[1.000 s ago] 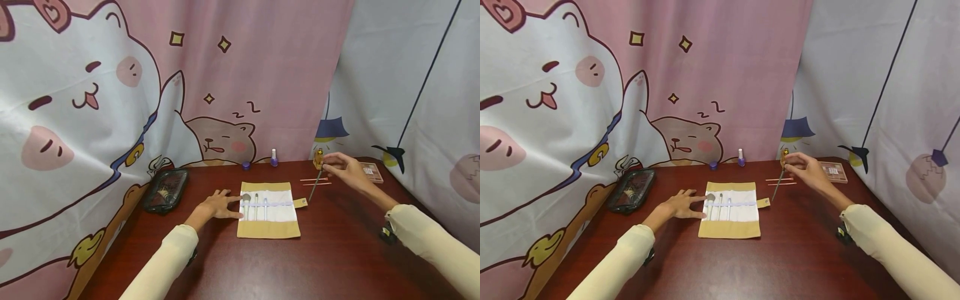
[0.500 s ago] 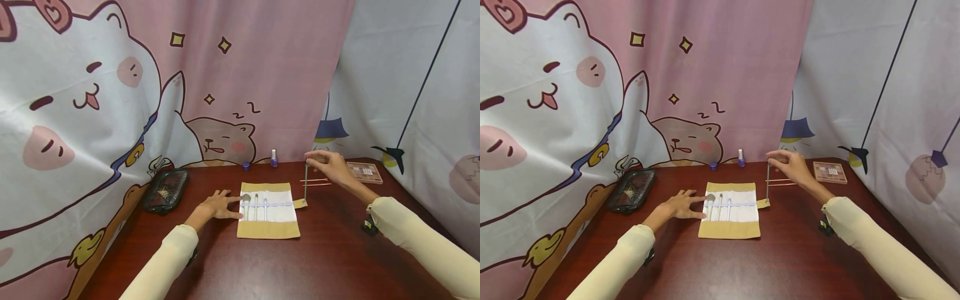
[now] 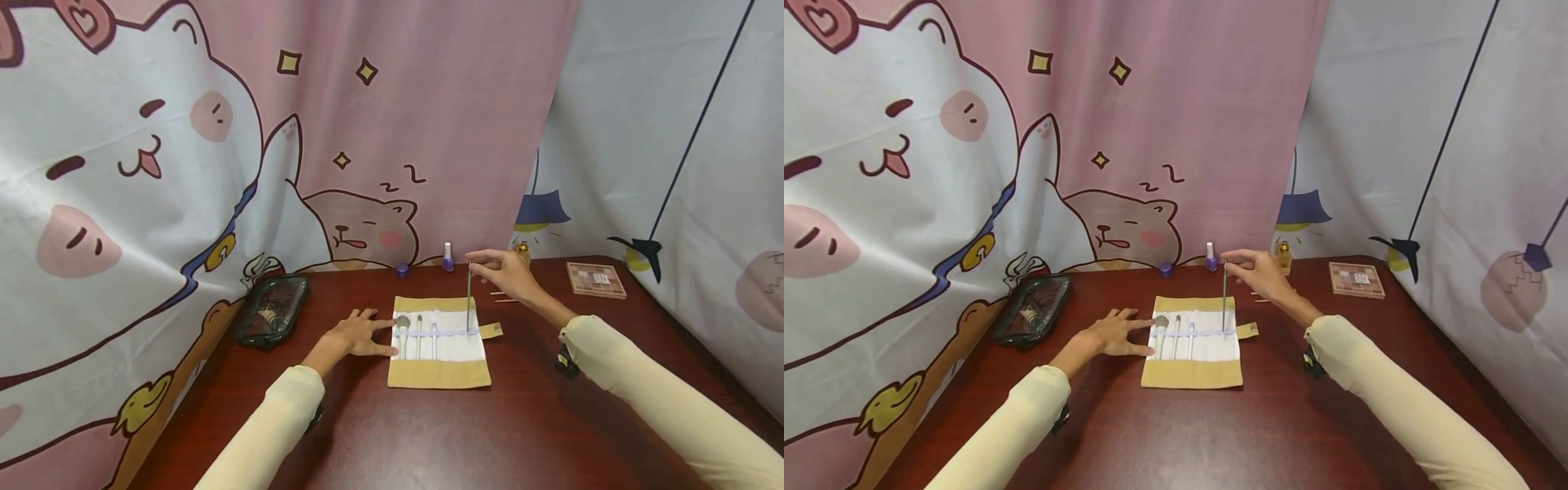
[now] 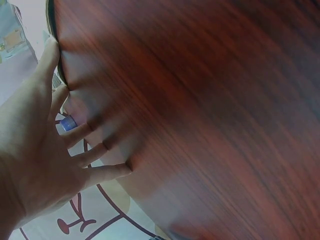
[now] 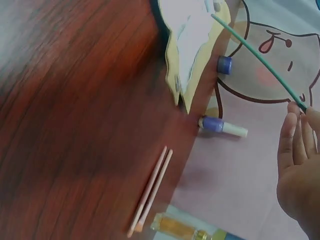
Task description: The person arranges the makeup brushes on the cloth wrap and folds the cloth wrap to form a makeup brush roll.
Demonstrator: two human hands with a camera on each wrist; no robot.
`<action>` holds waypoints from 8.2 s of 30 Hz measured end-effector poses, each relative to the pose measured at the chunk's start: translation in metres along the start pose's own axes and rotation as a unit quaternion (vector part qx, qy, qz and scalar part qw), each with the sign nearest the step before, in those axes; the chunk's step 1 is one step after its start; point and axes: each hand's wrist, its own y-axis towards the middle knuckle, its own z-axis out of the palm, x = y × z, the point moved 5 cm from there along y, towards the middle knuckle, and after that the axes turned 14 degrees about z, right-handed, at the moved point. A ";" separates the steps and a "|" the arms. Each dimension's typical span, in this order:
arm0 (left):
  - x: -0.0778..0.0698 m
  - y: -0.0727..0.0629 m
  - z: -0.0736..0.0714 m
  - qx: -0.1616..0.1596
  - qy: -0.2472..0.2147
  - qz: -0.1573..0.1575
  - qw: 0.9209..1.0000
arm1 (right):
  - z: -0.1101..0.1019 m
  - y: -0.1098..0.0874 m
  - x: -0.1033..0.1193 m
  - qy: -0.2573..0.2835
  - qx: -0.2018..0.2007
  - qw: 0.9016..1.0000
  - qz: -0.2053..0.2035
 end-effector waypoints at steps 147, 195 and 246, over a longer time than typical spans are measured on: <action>-0.001 0.001 0.000 0.004 -0.001 0.007 1.000 | -0.082 -0.042 -0.134 -0.239 -0.027 0.968 0.074; -0.001 -0.003 -0.004 0.001 -0.010 0.002 1.000 | -0.096 -0.057 -0.071 -0.172 -0.063 0.983 0.011; -0.002 -0.003 -0.002 0.001 -0.004 0.006 1.000 | 0.039 -0.002 -0.028 -0.041 0.060 0.996 0.056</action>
